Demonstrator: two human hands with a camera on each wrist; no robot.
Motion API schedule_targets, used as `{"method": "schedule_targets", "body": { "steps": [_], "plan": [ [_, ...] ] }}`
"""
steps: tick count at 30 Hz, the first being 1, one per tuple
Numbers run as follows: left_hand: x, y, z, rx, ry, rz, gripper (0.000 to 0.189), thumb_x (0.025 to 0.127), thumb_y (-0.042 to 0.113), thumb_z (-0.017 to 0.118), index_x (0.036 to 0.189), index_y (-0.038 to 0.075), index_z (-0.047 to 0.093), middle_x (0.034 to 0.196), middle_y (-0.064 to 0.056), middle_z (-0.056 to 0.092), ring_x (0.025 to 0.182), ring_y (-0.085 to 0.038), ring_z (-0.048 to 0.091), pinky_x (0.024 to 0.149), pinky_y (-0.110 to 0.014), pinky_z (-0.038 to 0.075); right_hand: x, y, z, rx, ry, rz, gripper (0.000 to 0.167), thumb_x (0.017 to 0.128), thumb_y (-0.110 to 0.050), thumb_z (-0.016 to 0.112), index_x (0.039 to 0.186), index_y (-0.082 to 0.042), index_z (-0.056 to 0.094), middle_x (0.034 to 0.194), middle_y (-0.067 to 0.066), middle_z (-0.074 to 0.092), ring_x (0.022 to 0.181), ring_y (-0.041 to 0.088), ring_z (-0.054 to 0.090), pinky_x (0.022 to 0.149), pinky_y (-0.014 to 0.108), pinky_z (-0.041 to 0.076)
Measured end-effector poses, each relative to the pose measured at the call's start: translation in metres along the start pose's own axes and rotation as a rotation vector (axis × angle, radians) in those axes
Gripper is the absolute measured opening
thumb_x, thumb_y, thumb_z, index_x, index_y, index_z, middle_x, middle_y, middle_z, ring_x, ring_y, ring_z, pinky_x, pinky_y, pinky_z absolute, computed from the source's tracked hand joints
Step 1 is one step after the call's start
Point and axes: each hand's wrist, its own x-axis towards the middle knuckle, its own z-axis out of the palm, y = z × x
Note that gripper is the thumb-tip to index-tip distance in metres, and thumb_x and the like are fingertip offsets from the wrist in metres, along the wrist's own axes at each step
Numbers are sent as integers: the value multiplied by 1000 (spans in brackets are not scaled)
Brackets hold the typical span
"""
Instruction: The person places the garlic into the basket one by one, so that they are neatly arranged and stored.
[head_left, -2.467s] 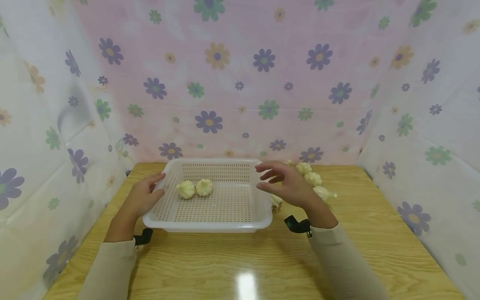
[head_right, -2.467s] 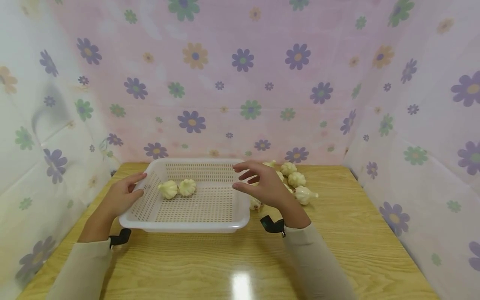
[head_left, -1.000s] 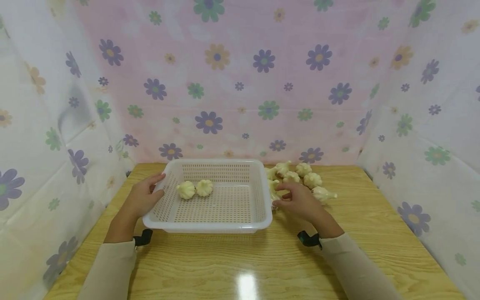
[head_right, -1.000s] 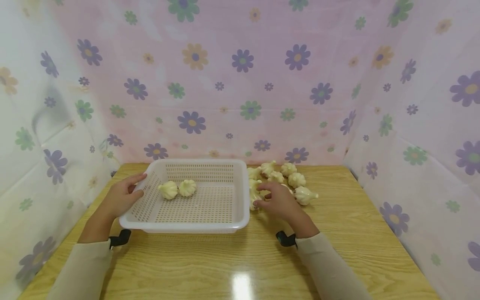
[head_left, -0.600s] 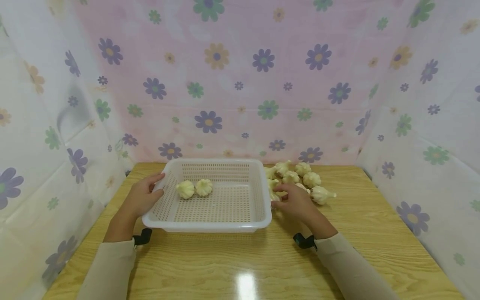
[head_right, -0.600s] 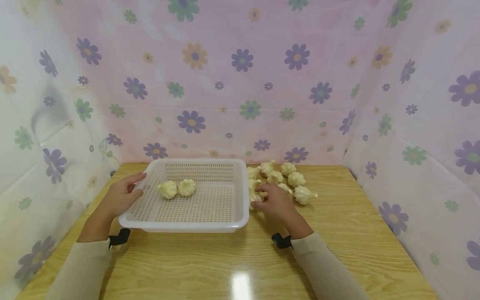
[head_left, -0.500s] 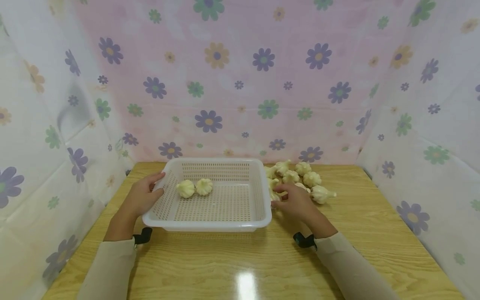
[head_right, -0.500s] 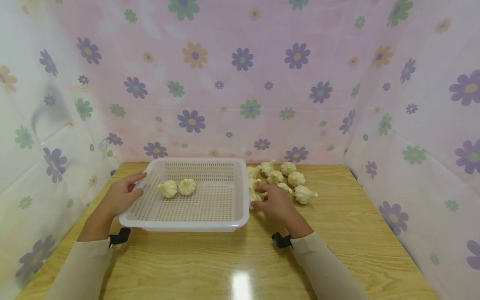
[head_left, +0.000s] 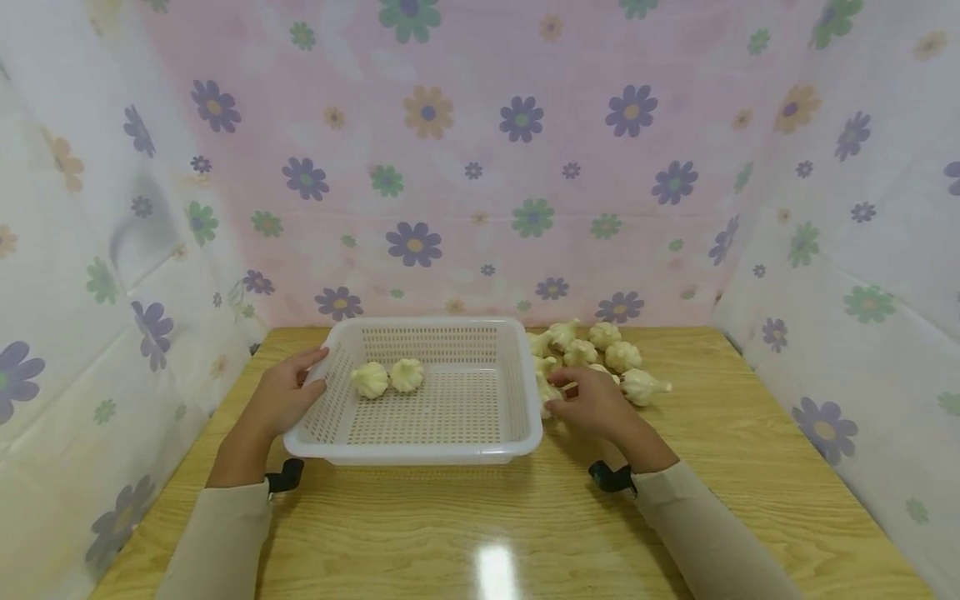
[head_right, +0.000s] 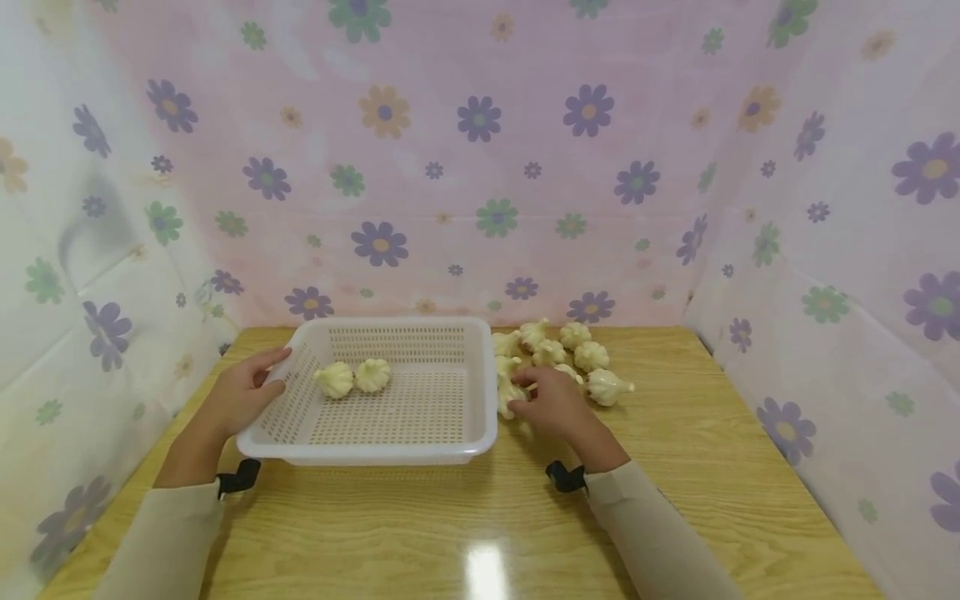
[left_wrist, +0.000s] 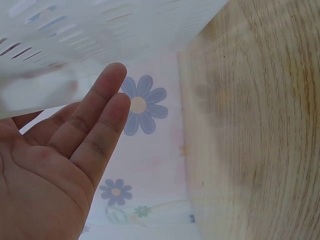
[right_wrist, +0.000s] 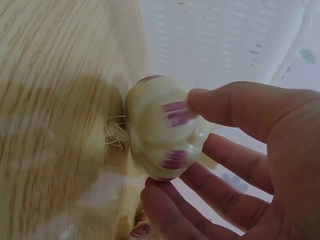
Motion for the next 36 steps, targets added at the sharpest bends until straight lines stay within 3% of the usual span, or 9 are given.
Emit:
{"method": "schedule_targets", "body": {
  "steps": [10,20,36],
  "plan": [
    [4,-2,2,3,13,25,61,100,20,55,159,9,42,167,-17,34,137,-51,51,98,-57,56,-3,-4,-7,-6,10,1,47,93,-27,76,137,-13,67,139,10,66,117,32,69,87,45,62],
    [1,-1,1,9,11,22,60,101,19,55,158,8,42,167,-18,34,136,-51,52,96,-56,57,-3,-6,-17,-7,62,-33,54,93,-27,74,143,-10,62,132,15,67,115,35,69,86,46,62],
    [1,-2,2,7,11,11,60,100,21,54,159,9,42,168,-16,33,135,-50,53,96,-55,58,-2,-22,-42,34,131,-47,52,94,-31,75,142,-12,62,135,12,63,118,36,68,86,48,62]
  ]
}}
